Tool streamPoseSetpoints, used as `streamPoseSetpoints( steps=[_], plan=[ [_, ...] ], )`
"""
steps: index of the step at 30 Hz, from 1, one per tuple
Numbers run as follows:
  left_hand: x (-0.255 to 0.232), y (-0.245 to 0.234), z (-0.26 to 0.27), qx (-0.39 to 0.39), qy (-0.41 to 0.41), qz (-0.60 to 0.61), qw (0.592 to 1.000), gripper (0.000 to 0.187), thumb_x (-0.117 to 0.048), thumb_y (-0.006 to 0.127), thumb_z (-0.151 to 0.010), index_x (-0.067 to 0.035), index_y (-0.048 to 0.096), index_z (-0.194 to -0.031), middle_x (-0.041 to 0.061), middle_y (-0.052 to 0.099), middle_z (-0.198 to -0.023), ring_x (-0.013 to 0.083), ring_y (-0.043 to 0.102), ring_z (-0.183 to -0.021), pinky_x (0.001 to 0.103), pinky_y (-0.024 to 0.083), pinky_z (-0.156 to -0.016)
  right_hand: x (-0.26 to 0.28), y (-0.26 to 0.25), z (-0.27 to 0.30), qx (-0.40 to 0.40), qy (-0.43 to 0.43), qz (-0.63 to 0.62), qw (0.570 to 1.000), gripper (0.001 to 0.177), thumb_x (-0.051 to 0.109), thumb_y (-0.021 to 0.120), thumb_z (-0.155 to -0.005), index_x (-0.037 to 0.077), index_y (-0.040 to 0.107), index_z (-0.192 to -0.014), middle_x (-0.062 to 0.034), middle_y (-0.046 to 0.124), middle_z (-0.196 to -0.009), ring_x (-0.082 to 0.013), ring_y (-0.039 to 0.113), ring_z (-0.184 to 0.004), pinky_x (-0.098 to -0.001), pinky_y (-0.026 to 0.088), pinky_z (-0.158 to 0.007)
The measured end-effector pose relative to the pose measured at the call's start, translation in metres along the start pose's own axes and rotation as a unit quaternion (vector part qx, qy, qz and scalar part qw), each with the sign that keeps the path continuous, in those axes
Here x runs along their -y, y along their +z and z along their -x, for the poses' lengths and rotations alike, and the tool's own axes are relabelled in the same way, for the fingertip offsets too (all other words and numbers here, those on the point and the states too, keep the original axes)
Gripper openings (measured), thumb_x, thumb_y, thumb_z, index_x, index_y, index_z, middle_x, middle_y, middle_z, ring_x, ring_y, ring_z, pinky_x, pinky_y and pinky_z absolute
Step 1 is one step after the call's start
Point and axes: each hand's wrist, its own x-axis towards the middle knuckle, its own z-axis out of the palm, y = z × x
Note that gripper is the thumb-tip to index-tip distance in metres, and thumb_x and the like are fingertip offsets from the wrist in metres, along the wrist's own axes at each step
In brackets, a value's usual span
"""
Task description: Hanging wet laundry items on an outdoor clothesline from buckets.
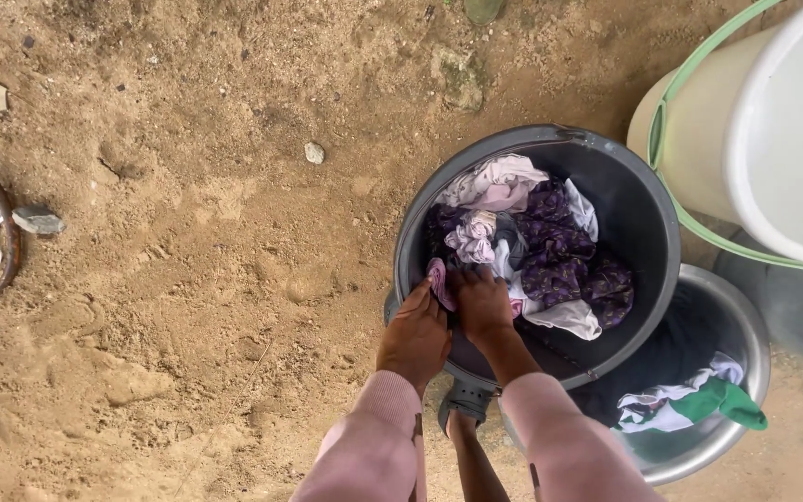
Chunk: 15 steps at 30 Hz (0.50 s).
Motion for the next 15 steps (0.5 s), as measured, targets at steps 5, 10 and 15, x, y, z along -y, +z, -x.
streamPoseSetpoints(
  steps=[5,10,15],
  plan=[
    [-0.011,0.009,-0.001,-0.003,-0.019,-0.016,1.0,0.058,-0.035,0.039,-0.103,0.003,0.05,-0.146,0.017,0.053,-0.149,0.0326,0.039,-0.145,0.049,0.001,-0.124,-0.037,0.027,0.013,0.142,0.077,-0.075,0.984,0.023,0.026,0.063,-0.097,0.01,0.077,-0.106,-0.0152,0.074,-0.111,-0.0318,0.07,-0.107,-0.0443,0.055,-0.095],
    [-0.014,0.002,0.003,-0.001,-0.023,0.01,1.0,0.065,-0.037,0.041,-0.1,0.003,0.039,-0.152,0.017,0.044,-0.156,0.0349,0.031,-0.149,0.051,-0.002,-0.123,-0.034,-0.066,0.054,0.171,0.031,-0.032,0.984,0.032,0.037,0.063,-0.096,0.01,0.08,-0.097,-0.0137,0.077,-0.112,-0.0321,0.064,-0.117,-0.0398,0.048,-0.11],
    [-0.014,0.006,0.007,-0.044,-0.044,0.02,0.998,0.072,-0.049,0.037,-0.098,0.004,0.044,-0.146,0.017,0.045,-0.153,0.0325,0.027,-0.148,0.047,-0.004,-0.121,-0.02,-0.103,0.038,-0.044,-0.124,-0.265,0.955,0.049,0.024,0.073,-0.083,0.011,0.065,-0.13,-0.0109,0.052,-0.143,-0.0344,0.055,-0.127,-0.0443,0.045,-0.107]
  ],
)
